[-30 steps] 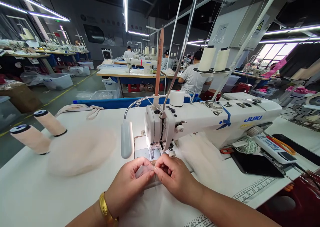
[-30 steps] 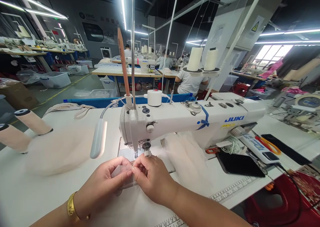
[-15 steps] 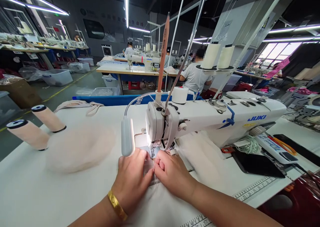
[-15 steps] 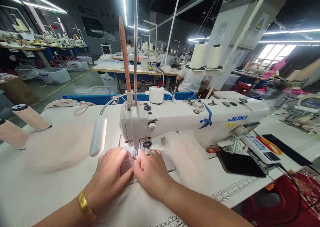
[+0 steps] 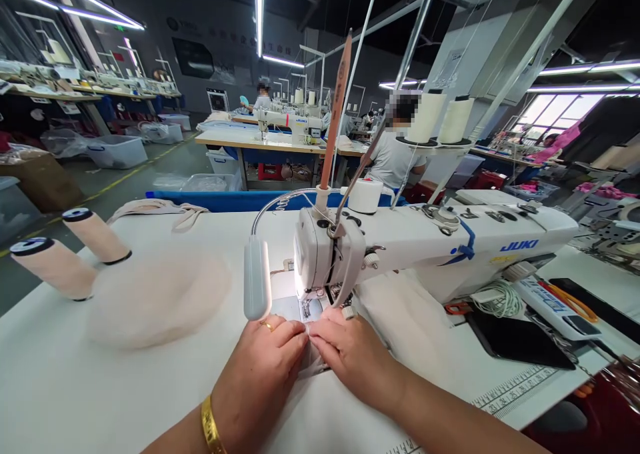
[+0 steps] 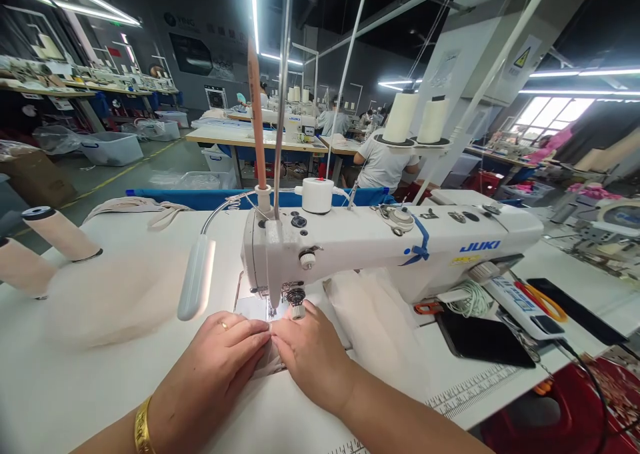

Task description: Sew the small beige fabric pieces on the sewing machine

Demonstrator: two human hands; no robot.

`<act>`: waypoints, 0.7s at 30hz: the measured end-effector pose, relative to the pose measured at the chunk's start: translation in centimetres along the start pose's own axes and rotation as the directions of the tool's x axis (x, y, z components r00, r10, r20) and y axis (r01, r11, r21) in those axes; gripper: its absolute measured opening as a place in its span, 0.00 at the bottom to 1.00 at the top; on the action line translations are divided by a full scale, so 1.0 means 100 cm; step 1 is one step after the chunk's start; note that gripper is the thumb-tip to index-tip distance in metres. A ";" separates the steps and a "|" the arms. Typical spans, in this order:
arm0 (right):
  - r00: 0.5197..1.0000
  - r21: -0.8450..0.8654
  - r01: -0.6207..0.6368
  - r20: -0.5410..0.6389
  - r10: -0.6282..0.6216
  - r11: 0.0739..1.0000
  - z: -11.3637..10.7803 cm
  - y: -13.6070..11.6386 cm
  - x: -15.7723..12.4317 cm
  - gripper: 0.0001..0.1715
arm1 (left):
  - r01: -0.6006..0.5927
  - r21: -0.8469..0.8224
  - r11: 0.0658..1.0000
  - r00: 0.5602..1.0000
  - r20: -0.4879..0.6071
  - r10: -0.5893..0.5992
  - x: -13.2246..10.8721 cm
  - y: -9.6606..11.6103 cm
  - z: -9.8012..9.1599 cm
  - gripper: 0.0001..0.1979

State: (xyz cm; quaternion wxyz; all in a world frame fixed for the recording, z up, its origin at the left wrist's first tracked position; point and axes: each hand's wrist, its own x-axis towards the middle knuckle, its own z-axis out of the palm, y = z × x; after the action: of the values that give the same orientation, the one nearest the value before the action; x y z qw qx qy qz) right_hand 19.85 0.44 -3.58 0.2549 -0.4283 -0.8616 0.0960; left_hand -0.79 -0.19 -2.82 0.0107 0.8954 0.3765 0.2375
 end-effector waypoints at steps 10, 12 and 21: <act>0.991 -0.129 0.071 -0.105 -0.084 0.989 0.003 0.001 -0.001 0.16 | -0.010 0.009 1.000 0.999 -0.052 0.010 0.004 -0.010 0.000 0.18; 0.990 -0.143 0.055 -0.118 -0.072 0.988 0.004 0.002 -0.001 0.16 | -0.007 0.007 1.000 0.999 -0.041 0.007 0.006 -0.011 0.000 0.18; 0.991 -0.230 0.009 -0.126 -0.039 0.973 0.009 0.004 -0.001 0.16 | -0.006 0.006 1.000 0.996 -0.089 0.007 0.008 -0.013 0.002 0.18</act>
State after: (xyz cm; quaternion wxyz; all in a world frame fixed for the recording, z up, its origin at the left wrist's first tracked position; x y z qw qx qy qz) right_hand 19.70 0.64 -4.49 0.2604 -0.4495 -0.8538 -0.0353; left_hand -1.03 1.32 -2.92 -0.0093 0.8853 0.3743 0.2759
